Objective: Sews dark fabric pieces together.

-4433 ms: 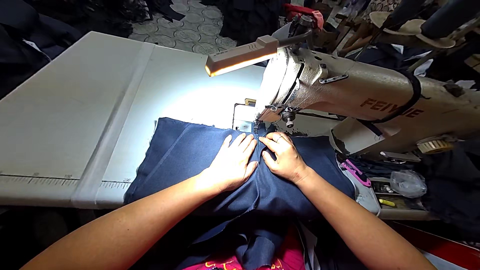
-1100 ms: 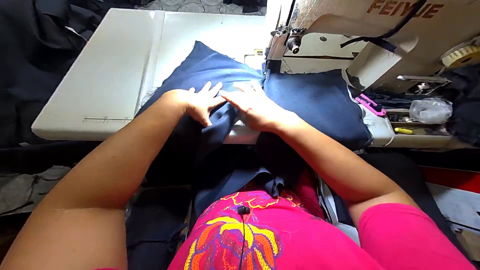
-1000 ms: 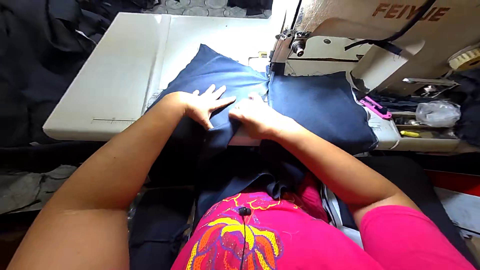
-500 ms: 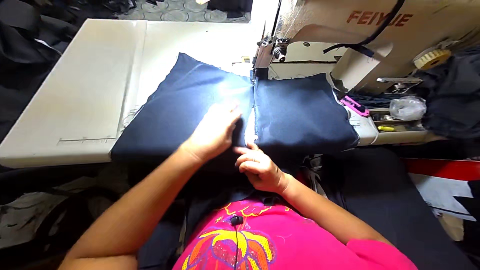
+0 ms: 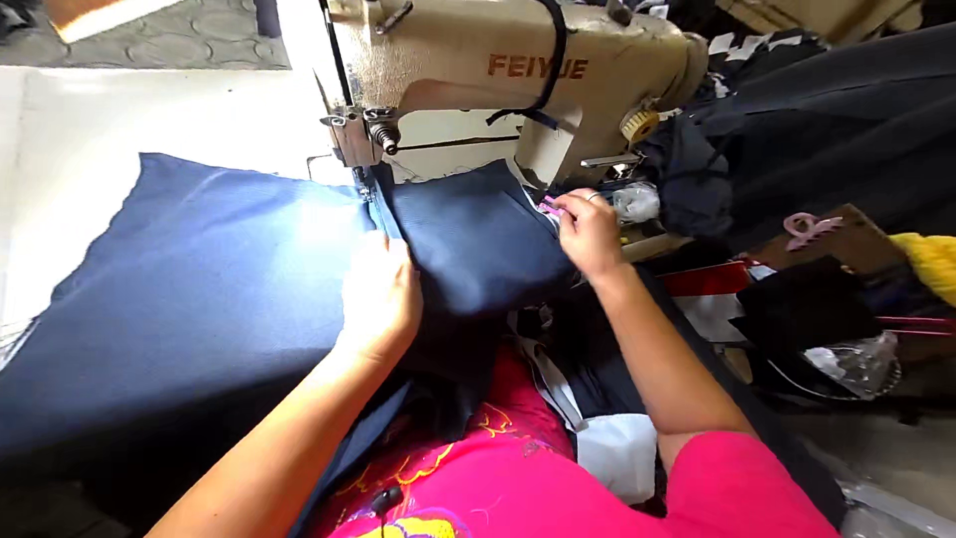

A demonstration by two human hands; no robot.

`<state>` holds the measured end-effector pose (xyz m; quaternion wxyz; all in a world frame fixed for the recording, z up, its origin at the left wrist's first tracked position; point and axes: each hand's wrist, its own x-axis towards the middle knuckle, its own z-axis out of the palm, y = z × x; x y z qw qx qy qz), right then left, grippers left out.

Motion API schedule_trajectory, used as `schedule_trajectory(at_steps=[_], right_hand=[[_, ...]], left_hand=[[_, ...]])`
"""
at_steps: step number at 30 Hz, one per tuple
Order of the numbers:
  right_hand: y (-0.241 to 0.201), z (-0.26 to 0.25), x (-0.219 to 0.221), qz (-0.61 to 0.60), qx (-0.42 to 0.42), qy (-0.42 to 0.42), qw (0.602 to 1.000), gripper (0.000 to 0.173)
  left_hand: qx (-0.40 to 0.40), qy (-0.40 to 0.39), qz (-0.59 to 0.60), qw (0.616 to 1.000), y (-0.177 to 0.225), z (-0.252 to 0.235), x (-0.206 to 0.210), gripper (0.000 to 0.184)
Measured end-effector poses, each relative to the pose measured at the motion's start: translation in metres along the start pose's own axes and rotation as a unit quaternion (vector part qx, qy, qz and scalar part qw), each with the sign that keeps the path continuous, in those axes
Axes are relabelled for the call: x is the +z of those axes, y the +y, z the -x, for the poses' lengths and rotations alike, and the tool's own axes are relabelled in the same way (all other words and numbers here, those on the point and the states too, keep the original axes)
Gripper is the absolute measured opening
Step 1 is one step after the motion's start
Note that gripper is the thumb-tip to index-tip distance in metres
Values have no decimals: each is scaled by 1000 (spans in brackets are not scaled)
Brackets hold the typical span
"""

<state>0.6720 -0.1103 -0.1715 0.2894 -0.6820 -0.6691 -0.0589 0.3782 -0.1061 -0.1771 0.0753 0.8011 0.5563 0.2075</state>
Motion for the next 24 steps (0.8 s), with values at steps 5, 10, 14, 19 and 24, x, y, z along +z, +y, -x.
schedule_trajectory(at_steps=[5,10,14,19,24], right_hand=[[22,-29,7,125,31,-158,979,29],[4,-32,4,175,54,-180,966,26],[-23,-16,-22,101,19,-140,985,26],[-86,9,-48,148,-1,-99,984,29],[-91,7,-77,162,-4,-125,979,33]], left_hand=[[-15,-98,-133,986,43,25,-2,23],[55,-144,-209,966,53,53,-4,16],[90,-136,-277,947,46,67,0,23],[109,-50,-297,947,36,78,9,30],[101,-35,-298,949,34,81,13,31]])
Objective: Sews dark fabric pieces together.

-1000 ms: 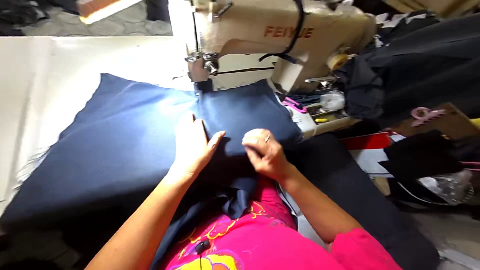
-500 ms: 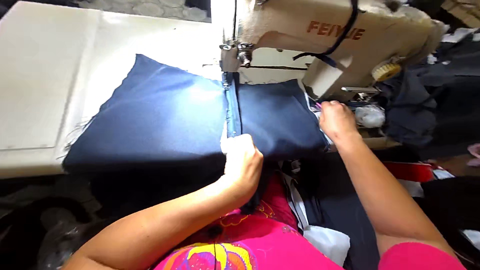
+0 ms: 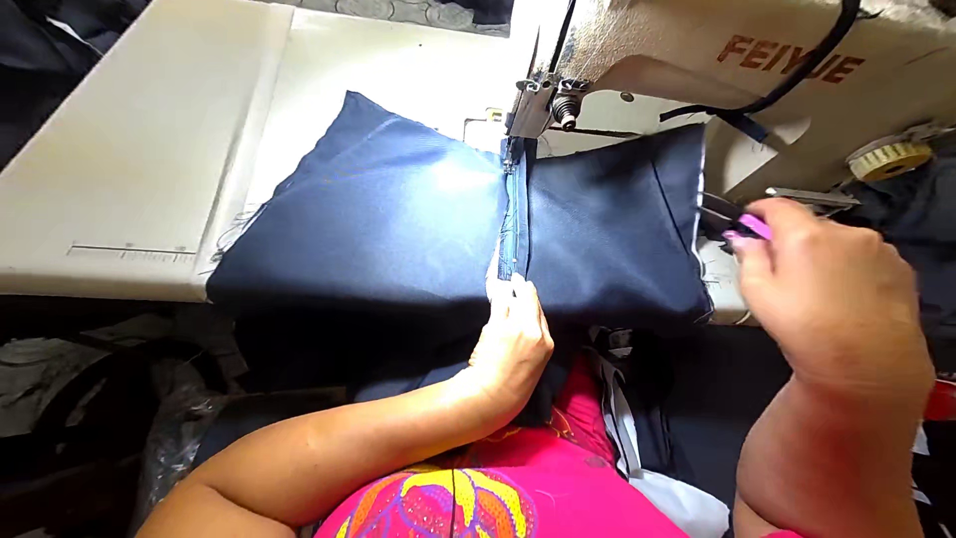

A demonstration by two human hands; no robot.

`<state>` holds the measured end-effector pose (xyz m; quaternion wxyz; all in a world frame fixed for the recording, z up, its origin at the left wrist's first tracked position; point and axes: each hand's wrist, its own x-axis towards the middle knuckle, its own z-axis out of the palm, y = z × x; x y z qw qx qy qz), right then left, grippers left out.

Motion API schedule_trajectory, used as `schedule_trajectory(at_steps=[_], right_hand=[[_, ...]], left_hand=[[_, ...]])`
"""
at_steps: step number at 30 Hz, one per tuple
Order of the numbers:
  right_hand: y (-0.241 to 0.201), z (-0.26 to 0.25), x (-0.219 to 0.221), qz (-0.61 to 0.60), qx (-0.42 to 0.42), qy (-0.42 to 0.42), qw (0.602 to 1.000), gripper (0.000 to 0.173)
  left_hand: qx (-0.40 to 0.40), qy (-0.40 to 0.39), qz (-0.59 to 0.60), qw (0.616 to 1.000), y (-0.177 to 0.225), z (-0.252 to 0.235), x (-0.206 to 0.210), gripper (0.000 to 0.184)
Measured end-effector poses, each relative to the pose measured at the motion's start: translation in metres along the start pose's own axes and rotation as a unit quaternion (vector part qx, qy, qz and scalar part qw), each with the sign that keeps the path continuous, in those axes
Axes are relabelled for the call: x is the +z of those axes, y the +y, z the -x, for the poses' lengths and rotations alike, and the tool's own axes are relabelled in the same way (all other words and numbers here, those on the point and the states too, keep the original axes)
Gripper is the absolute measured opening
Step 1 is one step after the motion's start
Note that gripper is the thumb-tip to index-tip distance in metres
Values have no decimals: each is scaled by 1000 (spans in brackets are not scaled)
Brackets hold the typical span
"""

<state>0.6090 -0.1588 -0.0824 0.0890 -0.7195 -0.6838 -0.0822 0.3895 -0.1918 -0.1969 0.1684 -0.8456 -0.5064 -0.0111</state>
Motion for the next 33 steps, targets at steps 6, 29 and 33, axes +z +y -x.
schedule_trajectory(at_steps=[6,29,33], right_hand=[[-67,-9,73,-137,-319,30,937,28],[-53,-5,115,-144,-317,75,934,30],[-53,-6,112,-131,-320,76,935,30]], left_hand=[[11,-14,28,999,-1,-1,-2,32],[-93,200,338,915,-59,-3,38,18],[-99,188,317,924,-54,-4,37,18]])
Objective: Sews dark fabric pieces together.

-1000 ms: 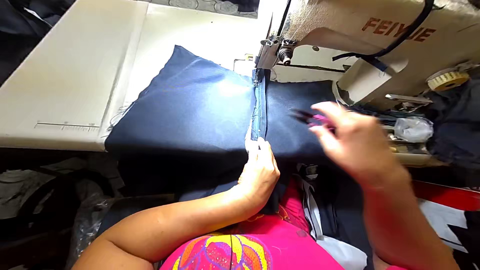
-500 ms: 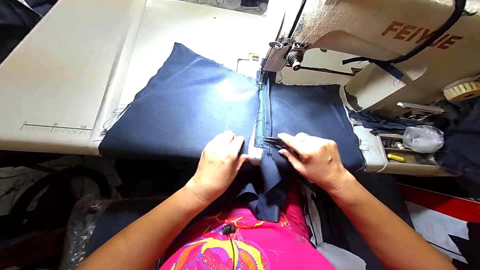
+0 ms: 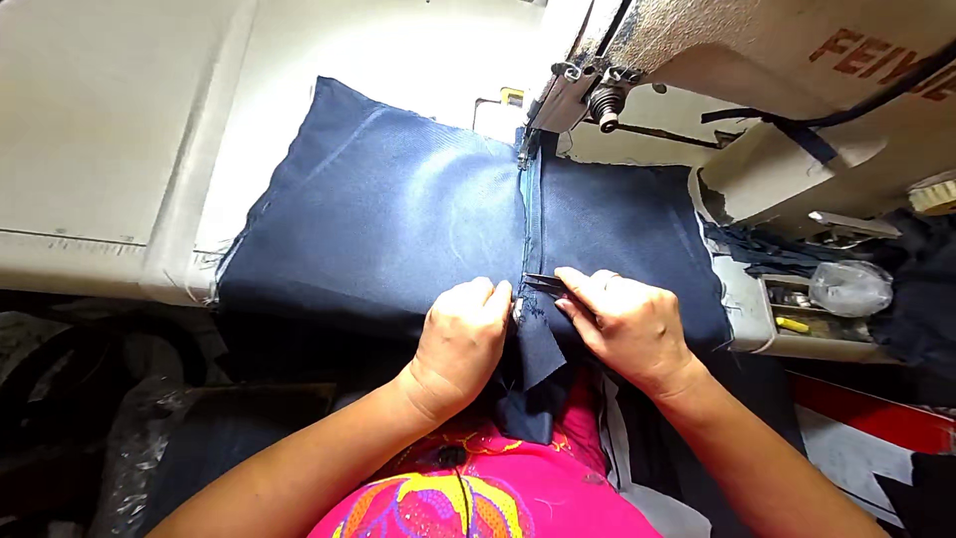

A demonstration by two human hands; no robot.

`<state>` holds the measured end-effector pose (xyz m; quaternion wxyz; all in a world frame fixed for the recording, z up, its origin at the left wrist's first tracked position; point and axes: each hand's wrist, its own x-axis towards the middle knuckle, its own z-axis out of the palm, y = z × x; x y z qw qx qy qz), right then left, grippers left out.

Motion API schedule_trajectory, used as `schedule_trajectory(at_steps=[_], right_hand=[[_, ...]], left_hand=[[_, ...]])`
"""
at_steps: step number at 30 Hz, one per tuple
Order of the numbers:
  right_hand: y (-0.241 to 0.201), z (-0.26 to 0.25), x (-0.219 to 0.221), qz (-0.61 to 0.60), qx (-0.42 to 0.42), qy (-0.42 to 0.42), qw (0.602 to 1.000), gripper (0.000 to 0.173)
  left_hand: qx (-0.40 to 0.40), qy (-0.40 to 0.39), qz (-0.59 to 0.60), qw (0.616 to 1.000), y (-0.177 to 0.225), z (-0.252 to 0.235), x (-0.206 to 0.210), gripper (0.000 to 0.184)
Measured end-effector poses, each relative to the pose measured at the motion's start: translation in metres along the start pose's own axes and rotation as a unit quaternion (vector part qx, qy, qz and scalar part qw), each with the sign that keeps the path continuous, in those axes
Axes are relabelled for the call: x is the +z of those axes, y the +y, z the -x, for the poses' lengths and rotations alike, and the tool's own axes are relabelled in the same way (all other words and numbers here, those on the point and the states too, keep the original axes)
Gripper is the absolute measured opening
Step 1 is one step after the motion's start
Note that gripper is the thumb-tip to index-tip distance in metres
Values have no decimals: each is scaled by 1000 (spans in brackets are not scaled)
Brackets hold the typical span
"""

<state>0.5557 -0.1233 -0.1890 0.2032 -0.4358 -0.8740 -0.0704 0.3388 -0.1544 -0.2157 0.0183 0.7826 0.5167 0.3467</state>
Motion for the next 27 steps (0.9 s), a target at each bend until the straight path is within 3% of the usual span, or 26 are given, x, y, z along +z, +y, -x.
schedule_trajectory(at_steps=[27], right_hand=[[-3,-19,-2,35,-64,1,997,23]], left_hand=[[11,0,9,1000,-1,-3,-1,17]])
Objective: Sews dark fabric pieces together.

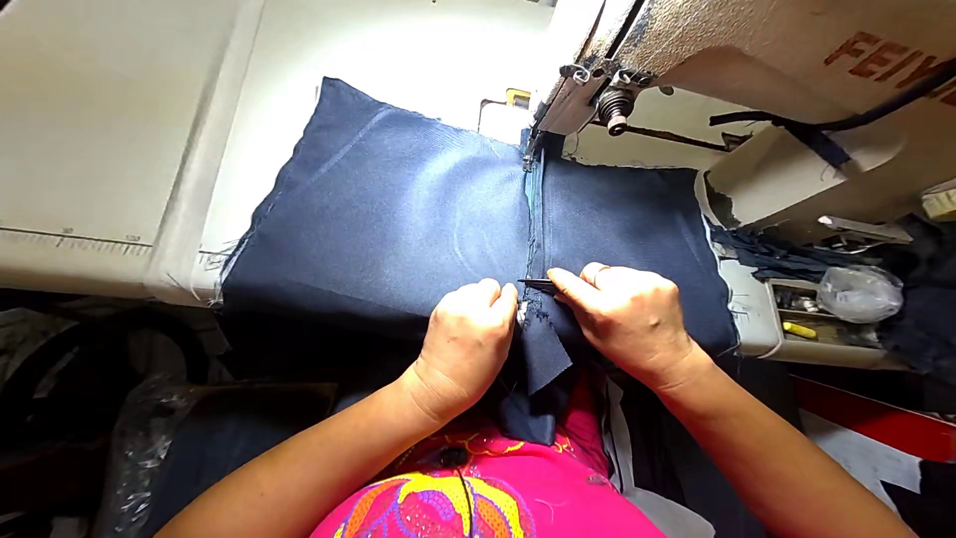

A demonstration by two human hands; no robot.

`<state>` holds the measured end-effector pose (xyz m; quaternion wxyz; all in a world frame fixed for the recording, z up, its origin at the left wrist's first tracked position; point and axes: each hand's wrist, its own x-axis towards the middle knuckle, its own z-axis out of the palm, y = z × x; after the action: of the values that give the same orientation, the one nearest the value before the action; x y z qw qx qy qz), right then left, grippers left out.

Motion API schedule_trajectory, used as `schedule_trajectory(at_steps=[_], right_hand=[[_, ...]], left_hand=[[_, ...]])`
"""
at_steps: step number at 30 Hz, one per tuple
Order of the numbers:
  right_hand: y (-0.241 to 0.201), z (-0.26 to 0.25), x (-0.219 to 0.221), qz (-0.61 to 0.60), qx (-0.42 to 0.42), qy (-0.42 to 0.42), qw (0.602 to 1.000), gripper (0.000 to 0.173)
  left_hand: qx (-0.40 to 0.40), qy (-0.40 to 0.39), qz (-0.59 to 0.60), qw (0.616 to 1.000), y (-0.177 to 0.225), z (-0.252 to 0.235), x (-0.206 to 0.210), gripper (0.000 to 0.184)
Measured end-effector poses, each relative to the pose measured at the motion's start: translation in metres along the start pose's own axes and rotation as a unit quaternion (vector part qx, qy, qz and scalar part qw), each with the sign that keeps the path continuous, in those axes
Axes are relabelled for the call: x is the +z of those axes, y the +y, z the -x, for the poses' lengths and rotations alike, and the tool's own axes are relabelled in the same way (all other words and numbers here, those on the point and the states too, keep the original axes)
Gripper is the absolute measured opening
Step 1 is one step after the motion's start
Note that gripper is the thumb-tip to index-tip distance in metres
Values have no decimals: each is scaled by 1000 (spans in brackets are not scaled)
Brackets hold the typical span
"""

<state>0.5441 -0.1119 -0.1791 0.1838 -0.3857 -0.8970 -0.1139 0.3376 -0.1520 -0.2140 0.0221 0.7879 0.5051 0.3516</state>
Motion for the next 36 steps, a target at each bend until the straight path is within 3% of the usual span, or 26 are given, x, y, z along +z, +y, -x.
schedule_trajectory(at_steps=[13,17,23,27,29,32,34,36], right_hand=[[-8,7,3,-22,29,23,999,17],[11,27,-10,24,152,82,985,23],[87,81,-41,105,412,35,904,42],[137,115,-35,116,475,24,872,38],[141,112,-36,92,489,22,867,35],[99,83,-52,-28,396,108,911,28],[44,58,-75,-156,196,158,955,20],[-18,37,-100,-279,-13,175,944,14]], left_hand=[[4,-30,3,1000,-5,6,-7,24],[-9,-26,6,1000,-9,2,-12,25],[-22,-48,3,999,-11,-2,-9,32],[-17,-48,-21,998,-13,-2,-3,32],[-22,-44,-18,999,-15,-2,0,32],[-21,-24,-7,999,-21,-3,3,33],[-14,-8,7,1000,-23,-4,4,33],[-11,9,23,1000,-23,-6,4,32]])
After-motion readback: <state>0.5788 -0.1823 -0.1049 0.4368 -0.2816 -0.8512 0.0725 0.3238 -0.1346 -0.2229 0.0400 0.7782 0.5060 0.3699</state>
